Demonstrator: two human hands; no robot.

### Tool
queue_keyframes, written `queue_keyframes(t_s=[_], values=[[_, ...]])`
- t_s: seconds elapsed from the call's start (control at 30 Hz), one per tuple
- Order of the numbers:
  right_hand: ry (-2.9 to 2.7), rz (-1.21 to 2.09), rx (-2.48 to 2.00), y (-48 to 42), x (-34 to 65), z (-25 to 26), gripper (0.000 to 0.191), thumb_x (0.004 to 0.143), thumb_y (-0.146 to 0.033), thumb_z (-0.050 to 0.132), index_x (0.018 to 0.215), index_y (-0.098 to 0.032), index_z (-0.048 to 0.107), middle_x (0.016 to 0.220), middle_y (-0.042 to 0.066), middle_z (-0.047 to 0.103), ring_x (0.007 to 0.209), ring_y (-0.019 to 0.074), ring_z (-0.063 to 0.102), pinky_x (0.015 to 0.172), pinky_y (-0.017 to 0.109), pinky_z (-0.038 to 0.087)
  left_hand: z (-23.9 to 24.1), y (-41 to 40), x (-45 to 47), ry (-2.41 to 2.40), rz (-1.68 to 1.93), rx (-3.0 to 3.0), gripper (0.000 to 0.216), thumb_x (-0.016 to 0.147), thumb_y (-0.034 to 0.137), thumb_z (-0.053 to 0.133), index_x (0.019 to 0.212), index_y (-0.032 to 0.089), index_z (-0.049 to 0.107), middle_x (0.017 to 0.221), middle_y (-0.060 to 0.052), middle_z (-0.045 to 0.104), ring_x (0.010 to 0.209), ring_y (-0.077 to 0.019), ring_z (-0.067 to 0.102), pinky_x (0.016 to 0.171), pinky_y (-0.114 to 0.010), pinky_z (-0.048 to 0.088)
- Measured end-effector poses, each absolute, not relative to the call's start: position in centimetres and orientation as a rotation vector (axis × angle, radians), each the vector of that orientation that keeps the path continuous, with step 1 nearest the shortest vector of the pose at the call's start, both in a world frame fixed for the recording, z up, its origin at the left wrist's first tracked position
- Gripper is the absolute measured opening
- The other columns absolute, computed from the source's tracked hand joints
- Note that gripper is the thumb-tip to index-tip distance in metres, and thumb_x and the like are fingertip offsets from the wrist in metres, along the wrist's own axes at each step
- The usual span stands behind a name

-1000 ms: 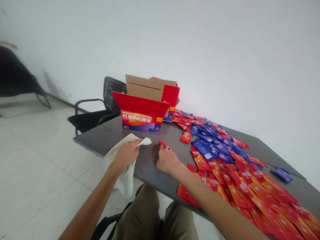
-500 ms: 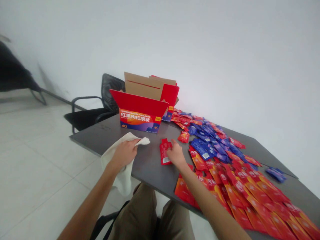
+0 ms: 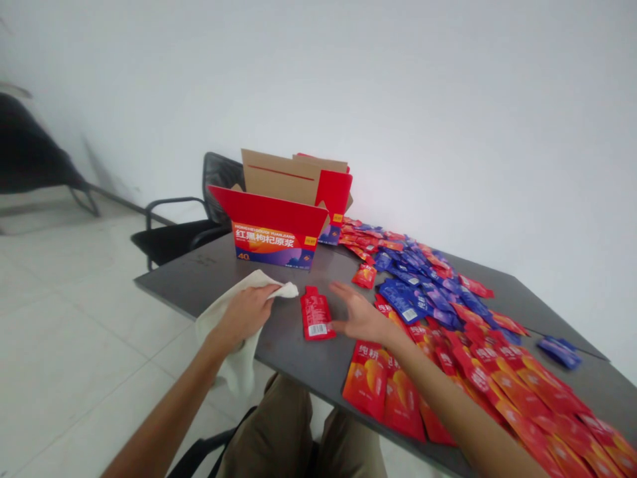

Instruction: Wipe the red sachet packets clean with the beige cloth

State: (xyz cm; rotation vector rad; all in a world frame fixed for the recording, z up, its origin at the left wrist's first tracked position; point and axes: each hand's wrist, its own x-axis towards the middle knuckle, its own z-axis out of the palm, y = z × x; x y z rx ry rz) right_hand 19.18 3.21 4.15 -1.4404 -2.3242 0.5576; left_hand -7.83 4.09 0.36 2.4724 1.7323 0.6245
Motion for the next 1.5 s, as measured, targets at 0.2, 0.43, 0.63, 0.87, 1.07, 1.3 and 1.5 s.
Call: queue_keyframes(t_s=[0.2,0.43,0.63,0.87,1.07,1.3,1.5], values=[[-2.557,0.774,-1.104,5.4,18.8,3.7,0.094,0.067,-0.051,0.072,0.144,-0.014,0.033,0.151,0.017,0.032,0.140,0.0282,0.033,0.116,0.043,0.025,2.0,3.2,-5.6,1.507,0.708,2.531,0.042,0.092,0.018,0.035,0.130,0.021,0.053,0.125,-0.006,0.063,0.111,-0.0209,0.061,0.098,-0.033,0.044],[-2.535,0.938,-1.058,6.9,19.5,1.0,0.099,0.063,-0.056,0.074,0.144,-0.015,0.034,0.154,0.015,0.027,0.143,0.0279,0.025,0.119,0.042,0.018,0.6,2.4,-3.0,1.272,0.613,2.643,0.049,0.084,0.008,0.040,0.128,0.020,0.055,0.131,-0.004,0.060,0.119,-0.0196,0.056,0.105,-0.034,0.040],[-2.506,1.036,-1.042,7.2,19.8,0.8,0.115,0.054,-0.059,0.078,0.147,-0.014,0.026,0.156,0.016,0.019,0.145,0.0310,0.017,0.119,0.045,0.013,0.0,1.7,-2.7,1.115,0.470,2.803,0.057,0.081,0.006,0.039,0.135,0.019,0.048,0.139,-0.005,0.052,0.133,-0.0153,0.042,0.112,-0.032,0.031],[-2.470,1.024,-0.967,7.3,19.7,0.3,0.109,0.052,-0.054,0.082,0.144,-0.018,0.036,0.154,0.014,0.026,0.144,0.0317,0.021,0.118,0.048,0.015,0.5,2.0,-1.5,1.227,0.333,2.865,0.056,0.084,0.007,0.040,0.139,0.016,0.042,0.142,-0.009,0.048,0.135,-0.0182,0.038,0.110,-0.034,0.034],[-2.464,0.985,-0.900,7.2,19.4,0.2,0.104,0.055,-0.050,0.082,0.143,-0.018,0.036,0.153,0.014,0.030,0.143,0.0296,0.023,0.119,0.045,0.015,1.2,2.1,-0.5,1.246,0.244,2.896,0.051,0.083,0.006,0.041,0.133,0.013,0.046,0.139,-0.014,0.050,0.131,-0.0207,0.044,0.108,-0.035,0.036],[-2.459,0.954,-0.998,7.3,19.5,-0.3,0.118,0.048,-0.054,0.083,0.146,-0.014,0.030,0.154,0.018,0.025,0.143,0.0317,0.023,0.118,0.047,0.016,0.5,0.5,-1.1,1.188,0.299,2.917,0.054,0.084,0.006,0.036,0.138,0.009,0.040,0.144,-0.013,0.045,0.136,-0.0192,0.037,0.111,-0.033,0.033],[-2.452,0.968,-0.945,7.2,19.6,-0.2,0.108,0.053,-0.055,0.081,0.144,-0.016,0.036,0.153,0.015,0.029,0.143,0.0305,0.025,0.118,0.046,0.017,1.3,1.8,-1.3,1.317,0.257,2.840,0.052,0.084,0.007,0.037,0.135,0.008,0.045,0.140,-0.015,0.050,0.129,-0.0218,0.048,0.108,-0.035,0.037]])
